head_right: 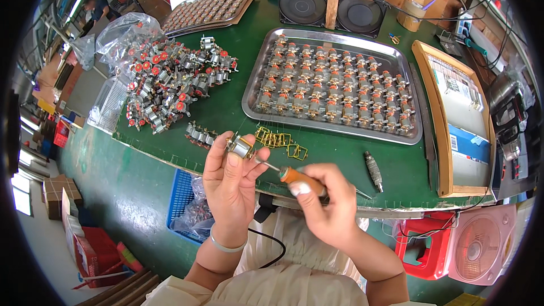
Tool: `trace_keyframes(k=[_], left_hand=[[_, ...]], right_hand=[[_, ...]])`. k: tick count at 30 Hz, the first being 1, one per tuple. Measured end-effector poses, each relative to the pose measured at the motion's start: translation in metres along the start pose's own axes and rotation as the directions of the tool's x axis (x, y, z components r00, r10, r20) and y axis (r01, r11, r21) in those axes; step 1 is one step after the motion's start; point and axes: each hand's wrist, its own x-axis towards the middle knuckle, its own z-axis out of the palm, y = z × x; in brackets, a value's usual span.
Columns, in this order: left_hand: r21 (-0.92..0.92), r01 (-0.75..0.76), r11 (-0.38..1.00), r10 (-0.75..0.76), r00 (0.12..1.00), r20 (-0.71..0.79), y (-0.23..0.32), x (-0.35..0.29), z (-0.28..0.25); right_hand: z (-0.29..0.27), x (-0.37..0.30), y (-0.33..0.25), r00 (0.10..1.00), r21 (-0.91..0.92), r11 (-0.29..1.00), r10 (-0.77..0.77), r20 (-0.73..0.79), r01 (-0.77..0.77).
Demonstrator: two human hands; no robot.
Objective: Assembling small electronic components using a screwdriver and tweezers and organizing them into a tray.
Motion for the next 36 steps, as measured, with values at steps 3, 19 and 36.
trace_keyframes(k=[3, 19, 36], left_hand=[[0.005, 0.007, 1.0, -0.007, 1.0, 0.011, 0.002, -0.001, -0.001], [0.01, 0.187, 0.982, -0.187, 0.982, 0.0, 0.006, 0.006, -0.01], [0.725, -0.126, 0.677, -0.187, 0.924, 0.335, -0.01, 0.005, -0.027]], right_hand=[[-0.02, 0.011, -0.003, 0.677, 0.546, 0.407, 0.519, 0.522, -0.732], [-0.041, 0.03, -0.01, 0.853, 0.348, 0.779, 0.486, 0.188, -0.521], [-0.03, 0.062, -0.019, 0.969, 0.039, 0.99, -0.142, 0.203, 0.137]])
